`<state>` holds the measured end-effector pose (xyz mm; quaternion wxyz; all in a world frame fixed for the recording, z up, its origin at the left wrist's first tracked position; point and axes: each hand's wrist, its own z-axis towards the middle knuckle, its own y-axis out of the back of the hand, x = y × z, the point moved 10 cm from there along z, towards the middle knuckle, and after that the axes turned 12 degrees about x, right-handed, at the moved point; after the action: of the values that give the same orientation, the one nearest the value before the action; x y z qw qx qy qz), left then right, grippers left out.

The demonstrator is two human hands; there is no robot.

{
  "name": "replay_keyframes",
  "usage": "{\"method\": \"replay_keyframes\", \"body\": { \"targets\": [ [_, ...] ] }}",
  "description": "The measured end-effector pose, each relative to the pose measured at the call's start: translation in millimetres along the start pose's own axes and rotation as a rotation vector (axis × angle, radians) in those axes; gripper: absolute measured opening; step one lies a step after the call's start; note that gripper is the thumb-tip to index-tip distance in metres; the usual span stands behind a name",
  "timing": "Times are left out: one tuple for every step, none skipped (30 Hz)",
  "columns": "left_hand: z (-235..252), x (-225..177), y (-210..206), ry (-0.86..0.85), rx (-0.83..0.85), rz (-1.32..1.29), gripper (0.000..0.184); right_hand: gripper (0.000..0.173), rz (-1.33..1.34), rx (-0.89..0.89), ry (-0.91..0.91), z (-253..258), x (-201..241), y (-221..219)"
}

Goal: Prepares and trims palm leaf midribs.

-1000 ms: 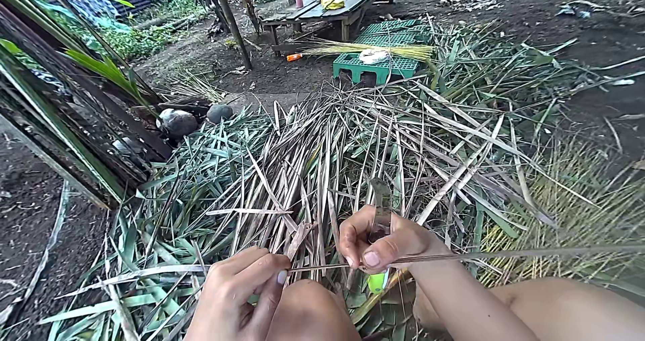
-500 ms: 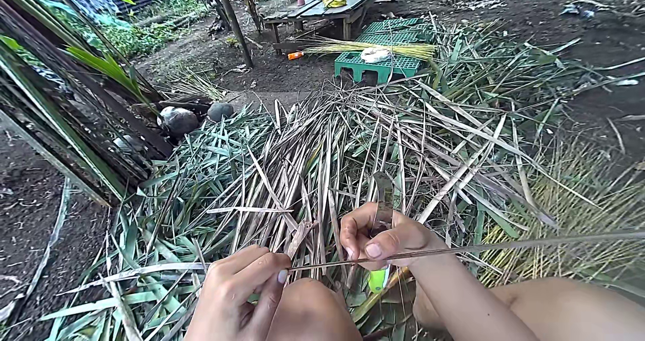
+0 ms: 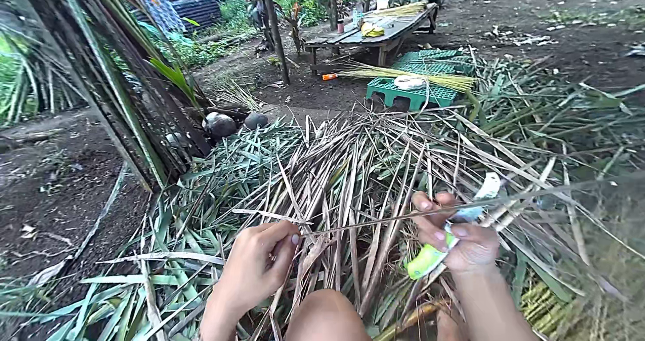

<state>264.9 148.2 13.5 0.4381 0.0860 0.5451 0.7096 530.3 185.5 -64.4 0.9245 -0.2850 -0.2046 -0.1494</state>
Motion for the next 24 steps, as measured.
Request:
{"method": "replay_keyframes", "body": {
  "targets": [
    [1.4, 5.0, -2.4, 0.025, 0.012, -0.002, 0.032, 0.024, -0.018, -0.042, 0.027, -0.2, 5.4, 3.9],
    [2.5, 9.9, -4.7, 0.051, 0.017, -0.003, 0.032, 0.019, -0.063, -0.114, 0.047, -1.1, 10.2, 9.1],
    [3.0, 14.7, -5.7, 0.081, 0.003, 0.001, 0.031, 0.014, -0.126, -0.190, 0.064, -2.4, 14.9, 14.1],
    [2.3, 19.9, -4.6, 0.118, -0.035, 0.018, 0.028, 0.012, -0.191, -0.271, 0.082, -4.2, 19.5, 18.6],
    [-0.5, 25.1, -1.1, 0.169, -0.092, 0.037, 0.028, 0.010, -0.245, -0.350, 0.099, -6.4, 23.4, 22.0],
    [-5.9, 30.5, 3.6, 0.226, -0.157, 0.021, 0.036, 0.007, -0.271, -0.426, 0.116, -9.4, 26.0, 25.6],
    [-14.2, 35.2, 9.0, 0.281, -0.235, -0.037, 0.051, 0.006, -0.277, -0.494, 0.127, -13.2, 26.7, 30.5],
    [-24.7, 36.8, 15.0, 0.318, -0.328, -0.099, 0.063, 0.012, -0.283, -0.560, 0.126, -18.1, 24.7, 38.7],
    [-36.7, 34.7, 21.8, 0.326, -0.434, -0.146, 0.072, 0.018, -0.328, -0.629, 0.093, -24.9, 19.3, 52.7],
    [-48.7, 29.1, 27.4, 0.310, -0.534, -0.194, 0.076, 0.020, -0.458, -0.718, -0.004, -35.9, 9.9, 74.6],
    [-60.2, 21.0, 30.3, 0.287, -0.614, -0.235, 0.075, 0.017, -0.694, -0.811, -0.188, -52.9, -2.3, 103.9],
    [-71.3, 12.9, 30.8, 0.262, -0.667, -0.264, 0.072, 0.012, -0.961, -0.888, -0.458, -77.0, -16.2, 136.2],
    [-81.4, 6.3, 29.8, 0.239, -0.691, -0.282, 0.066, 0.017, -1.133, -0.937, -0.712, -103.5, -28.3, 163.7],
    [-89.6, 2.8, 30.0, 0.218, -0.697, -0.290, 0.063, 0.021, -1.199, -0.976, -0.830, -123.5, -35.2, 181.9],
    [-96.5, 3.1, 31.8, 0.204, -0.696, -0.298, 0.060, 0.022, -1.208, -1.034, -0.820, -133.1, -35.4, 191.9],
    [-103.7, 5.6, 34.3, 0.200, -0.699, -0.298, 0.058, 0.020, -1.187, -1.096, -0.732, -135.4, -31.0, 194.3],
    [-111.2, 9.4, 36.5, 0.198, -0.701, -0.299, 0.058, 0.018, -1.133, -1.136, -0.624, -134.7, -26.7, 192.4],
    [-116.2, 12.7, 38.9, 0.200, -0.708, -0.302, 0.057, 0.017, -1.056, -1.161, -0.538, -132.7, -23.9, 189.1],
    [-117.1, 14.6, 40.8, 0.208, -0.709, -0.301, 0.057, 0.015, -0.980, -1.174, -0.472, -128.5, -21.5, 185.9],
    [-114.6, 15.4, 41.2, 0.223, -0.701, -0.299, 0.055, 0.013, -0.916, -1.173, -0.410, -121.6, -18.0, 182.7],
    [-110.2, 15.5, 40.0, 0.235, -0.689, -0.300, 0.053, 0.010, -0.864, -1.164, -0.351, -113.9, -13.1, 178.9],
    [-104.2, 14.3, 37.4, 0.237, -0.666, -0.301, 0.050, 0.009, -0.824, -1.146, -0.298, -107.4, -7.7, 174.7],
    [-97.8, 11.5, 33.9, 0.225, -0.642, -0.304, 0.046, 0.008, -0.788, -1.126, -0.250, -103.0, -2.3, 170.4],
    [-91.2, 6.4, 30.4, 0.193, -0.625, -0.325, 0.042, 0.008, -0.758, -1.107, -0.205, -99.1, 3.6, 165.6]
  ]
}}
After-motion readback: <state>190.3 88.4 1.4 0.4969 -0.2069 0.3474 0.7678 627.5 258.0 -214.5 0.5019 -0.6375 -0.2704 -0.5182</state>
